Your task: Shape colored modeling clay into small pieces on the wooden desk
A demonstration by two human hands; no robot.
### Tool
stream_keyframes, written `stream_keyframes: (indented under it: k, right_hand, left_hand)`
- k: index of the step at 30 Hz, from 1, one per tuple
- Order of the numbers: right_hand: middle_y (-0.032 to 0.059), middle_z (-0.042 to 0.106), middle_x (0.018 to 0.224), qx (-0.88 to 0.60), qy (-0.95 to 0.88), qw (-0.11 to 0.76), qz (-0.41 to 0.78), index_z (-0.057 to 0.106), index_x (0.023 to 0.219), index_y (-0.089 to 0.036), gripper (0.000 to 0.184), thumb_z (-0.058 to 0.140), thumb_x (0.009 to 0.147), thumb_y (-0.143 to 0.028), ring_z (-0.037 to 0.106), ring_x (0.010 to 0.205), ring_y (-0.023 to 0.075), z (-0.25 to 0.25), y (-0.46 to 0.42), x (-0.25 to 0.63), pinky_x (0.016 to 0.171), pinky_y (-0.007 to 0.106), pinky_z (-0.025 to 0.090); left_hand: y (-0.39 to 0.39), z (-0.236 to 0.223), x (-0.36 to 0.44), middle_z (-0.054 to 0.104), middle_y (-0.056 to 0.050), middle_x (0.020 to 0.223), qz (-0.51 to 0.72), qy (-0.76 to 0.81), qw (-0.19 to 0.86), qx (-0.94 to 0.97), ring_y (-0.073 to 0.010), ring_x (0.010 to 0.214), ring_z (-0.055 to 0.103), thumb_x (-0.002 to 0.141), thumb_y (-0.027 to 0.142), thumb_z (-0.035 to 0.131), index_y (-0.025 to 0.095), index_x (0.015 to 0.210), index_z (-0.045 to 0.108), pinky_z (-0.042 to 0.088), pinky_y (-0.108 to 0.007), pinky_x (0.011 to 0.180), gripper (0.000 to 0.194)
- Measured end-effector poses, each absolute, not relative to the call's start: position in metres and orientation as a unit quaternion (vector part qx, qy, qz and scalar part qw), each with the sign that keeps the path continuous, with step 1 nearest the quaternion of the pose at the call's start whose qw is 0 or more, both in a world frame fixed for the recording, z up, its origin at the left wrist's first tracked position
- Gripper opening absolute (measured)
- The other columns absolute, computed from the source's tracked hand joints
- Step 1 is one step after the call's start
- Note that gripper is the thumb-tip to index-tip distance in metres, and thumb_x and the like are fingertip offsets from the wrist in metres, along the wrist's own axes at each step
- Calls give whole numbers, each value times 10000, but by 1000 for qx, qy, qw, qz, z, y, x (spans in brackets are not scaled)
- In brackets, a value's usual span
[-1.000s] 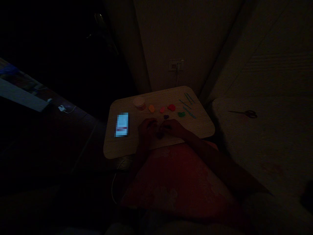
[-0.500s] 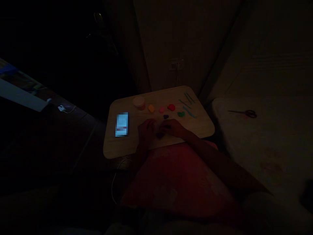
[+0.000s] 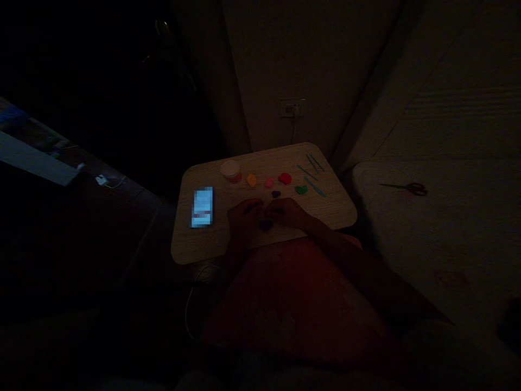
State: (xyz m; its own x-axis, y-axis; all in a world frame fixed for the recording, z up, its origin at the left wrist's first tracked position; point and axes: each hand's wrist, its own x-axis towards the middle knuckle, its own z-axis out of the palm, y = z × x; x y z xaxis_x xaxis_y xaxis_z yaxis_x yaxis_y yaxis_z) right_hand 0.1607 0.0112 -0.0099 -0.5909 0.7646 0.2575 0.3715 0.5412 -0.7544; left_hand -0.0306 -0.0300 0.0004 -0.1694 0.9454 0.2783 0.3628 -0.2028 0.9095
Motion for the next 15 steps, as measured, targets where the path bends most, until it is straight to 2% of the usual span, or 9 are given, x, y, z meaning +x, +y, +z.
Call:
stream_keyframes:
  k: [5,10,15]
  right_hand:
    - [61,797,911,-338,-828,301,330,810,934,-185,153,670,916,-243,707,812,188,-10,12,161,761,268,476]
    - [59,800,925,-335,-823,307,342,810,938,-189,164,657,919,-247,713,818,188,-11,11,161,768,272,482]
    - [64,796,921,-337,-827,300,335,804,942,-181,175,646,916,-252,708,817,195,-9,11,162,775,284,488]
  left_hand:
    - [-30,-1,-30,762,-6,792,517,584,274,563,-156,748,693,764,254,773,173,826,756,545,-252,704,103]
    - [-29,1,-31,682,26,673,510,601,252,561,-122,640,613,701,220,818,167,721,681,475,-220,609,148]
    - [-31,5,-30,615,34,596,498,589,258,581,-109,583,545,814,244,731,165,666,653,430,-219,570,184]
